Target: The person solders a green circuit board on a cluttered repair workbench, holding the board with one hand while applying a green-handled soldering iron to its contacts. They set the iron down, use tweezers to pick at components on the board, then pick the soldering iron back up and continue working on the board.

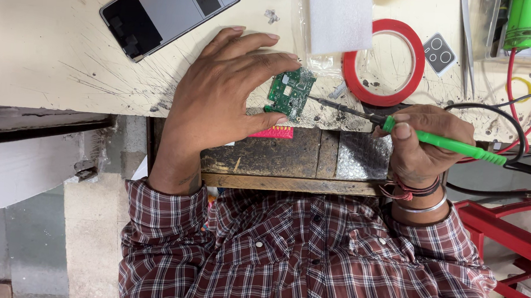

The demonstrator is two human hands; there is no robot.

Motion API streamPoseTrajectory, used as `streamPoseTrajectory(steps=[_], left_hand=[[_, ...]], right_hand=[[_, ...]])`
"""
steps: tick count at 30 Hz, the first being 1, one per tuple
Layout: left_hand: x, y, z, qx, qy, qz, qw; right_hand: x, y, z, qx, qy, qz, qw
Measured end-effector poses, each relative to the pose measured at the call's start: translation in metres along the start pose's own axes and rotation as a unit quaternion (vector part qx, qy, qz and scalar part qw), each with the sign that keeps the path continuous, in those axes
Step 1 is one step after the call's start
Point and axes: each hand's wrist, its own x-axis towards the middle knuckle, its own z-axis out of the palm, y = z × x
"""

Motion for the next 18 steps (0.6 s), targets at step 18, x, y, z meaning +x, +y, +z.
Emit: streamPoseTrajectory(steps=[18], left_hand=[[0.0006,0.0012,-0.0011,0.004,-0.005,-0.008,1.0]], right_hand=[[0.0027,-0.0031,0.0,-0.004,-0.013,0.015,1.0]])
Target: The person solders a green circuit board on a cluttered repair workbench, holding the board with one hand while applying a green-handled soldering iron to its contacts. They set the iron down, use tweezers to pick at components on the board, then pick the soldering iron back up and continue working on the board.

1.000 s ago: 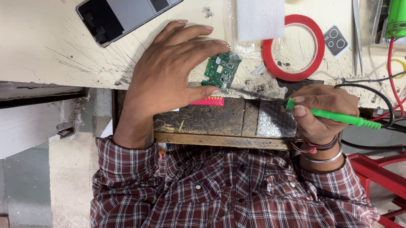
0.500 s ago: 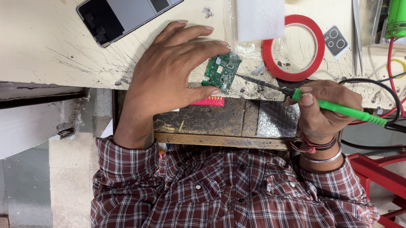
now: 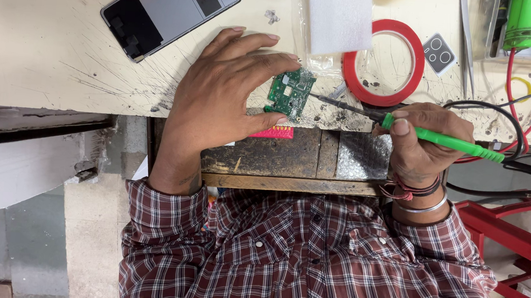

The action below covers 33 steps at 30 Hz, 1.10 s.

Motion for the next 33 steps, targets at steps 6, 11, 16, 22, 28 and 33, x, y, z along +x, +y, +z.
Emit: streamPoseTrajectory(steps=[6,11,16,22,28,33], left_hand=[[-0.0005,-0.0001,0.0,0.001,0.007,0.007,1.0],[-0.0008,0.0003,-0.0001,0.0,0.001,-0.001,1.0],[-0.0014,-0.0005,0.0003,0.001,0.0,0.003,1.0],[-0.002,-0.0002,-0.0003,-0.002,-0.002,0.0,1.0],[-0.0017,-0.0007,0.0004,-0.001,0.001,0.001,1.0],[-0.0012,-0.0002,-0.0005,-0.002,-0.002,-0.002,1.0]], right_hand=[[0.0005,-0.0017,0.001,0.008,-0.011,-0.003,1.0],[0.0002,-0.0032,0.0011,0.012,-0.001,0.013,1.0],[-0.0005,-0.004,0.0012,0.004,-0.009,0.005,1.0],[-0.001,-0.0042,0.0016,-0.005,-0.001,0.008,1.0],[0.0,-0.0043,0.0025,0.002,-0.004,-0.003,1.0],[0.0019,-0.0045,0.0034,0.009,-0.001,0.001,1.0]])
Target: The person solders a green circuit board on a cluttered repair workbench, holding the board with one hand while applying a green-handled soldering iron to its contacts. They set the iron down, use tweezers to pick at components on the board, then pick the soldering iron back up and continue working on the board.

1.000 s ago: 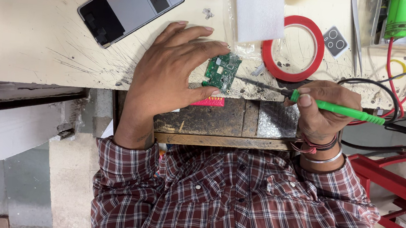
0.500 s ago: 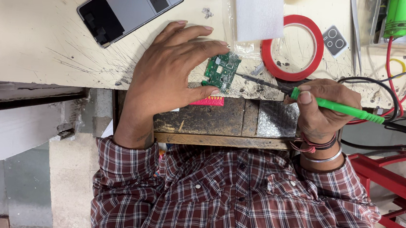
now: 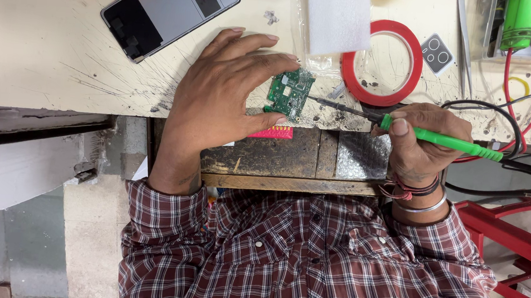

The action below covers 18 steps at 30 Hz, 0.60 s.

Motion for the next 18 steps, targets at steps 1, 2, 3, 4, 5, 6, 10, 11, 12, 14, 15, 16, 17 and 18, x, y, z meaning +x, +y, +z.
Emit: streamPoseTrajectory(steps=[1,2,3,4,5,6,10,11,12,14,15,16,17,18], left_hand=[[-0.0001,-0.0001,-0.0001,0.0,0.001,0.0,1.0],[-0.0003,-0.0003,-0.0001,0.0,0.001,0.001,1.0],[-0.0003,-0.0006,0.0,-0.001,0.002,0.001,1.0],[-0.0004,-0.0007,0.0002,0.0,0.003,0.003,1.0],[-0.0003,-0.0006,0.0007,0.001,0.004,0.005,1.0],[-0.0002,-0.0006,0.001,0.002,0.005,0.008,1.0],[0.0,-0.0001,0.0005,-0.002,0.001,0.002,1.0],[0.0,0.0001,0.0005,-0.002,0.001,0.002,1.0],[-0.0001,0.0002,0.0004,-0.002,0.001,0.001,1.0],[-0.0005,0.0004,0.0004,-0.001,0.002,-0.001,1.0],[-0.0005,0.0003,0.0005,0.0,0.002,-0.003,1.0],[-0.0003,0.0001,0.0008,0.001,0.002,-0.001,1.0],[0.0,0.0001,0.0013,0.001,0.002,0.001,1.0],[0.0003,0.0,0.0016,0.002,0.002,0.003,1.0]], right_hand=[[-0.0001,-0.0004,0.0,-0.001,-0.002,-0.002,1.0],[0.0,-0.0004,0.0,-0.002,-0.004,-0.005,1.0],[-0.0004,-0.0008,-0.0001,-0.004,-0.005,-0.004,1.0],[-0.0003,-0.0006,-0.0001,-0.003,-0.005,-0.004,1.0],[-0.0006,-0.0007,-0.0002,-0.002,-0.005,-0.004,1.0],[-0.0004,-0.0003,-0.0001,0.001,-0.003,-0.004,1.0],[-0.0004,0.0003,-0.0008,-0.018,0.003,-0.001,1.0],[-0.0006,0.0001,-0.0011,-0.02,0.002,-0.002,1.0],[-0.0005,0.0003,-0.0011,-0.014,-0.001,-0.006,1.0],[-0.0008,0.0,-0.0015,-0.009,-0.006,-0.007,1.0],[-0.0012,-0.0005,-0.0019,-0.01,-0.008,-0.004,1.0],[-0.0011,-0.0001,-0.0017,-0.011,-0.008,-0.004,1.0],[-0.0013,-0.0002,-0.0019,-0.013,-0.007,-0.004,1.0],[-0.001,0.0005,-0.0016,-0.016,-0.005,-0.008,1.0]])
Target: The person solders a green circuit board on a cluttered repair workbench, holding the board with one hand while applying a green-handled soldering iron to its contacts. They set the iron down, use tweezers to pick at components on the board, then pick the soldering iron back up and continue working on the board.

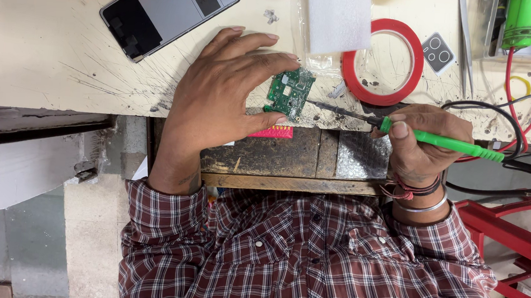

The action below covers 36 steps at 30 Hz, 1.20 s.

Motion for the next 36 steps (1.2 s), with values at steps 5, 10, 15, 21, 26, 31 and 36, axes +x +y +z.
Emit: streamPoseTrajectory(steps=[5,10,15,21,26,31,36], left_hand=[[0.0005,0.0002,-0.0007,0.0,-0.002,-0.003,1.0],[0.0004,-0.0006,-0.0012,0.0,-0.004,0.0,1.0],[0.001,-0.0005,-0.001,0.002,-0.004,0.003,1.0],[0.0011,-0.0008,-0.0007,0.003,-0.006,0.003,1.0],[0.0009,-0.0002,-0.0021,0.003,-0.005,0.006,1.0],[0.0009,-0.0003,-0.0006,0.002,-0.001,0.005,1.0],[0.0013,0.0001,0.0003,-0.001,-0.002,-0.005,1.0]], right_hand=[[0.0009,0.0013,-0.0001,0.007,0.009,0.004,1.0],[0.0008,-0.0006,0.0001,0.008,-0.005,0.002,1.0],[0.0017,-0.0009,0.0013,0.012,0.004,0.015,1.0],[0.0025,-0.0032,-0.0009,-0.001,-0.019,0.007,1.0],[0.004,-0.0041,0.0012,0.007,-0.008,0.014,1.0],[0.006,-0.0059,0.0013,-0.004,-0.027,0.004,1.0],[0.0059,-0.0058,0.002,-0.002,-0.019,0.011,1.0]])
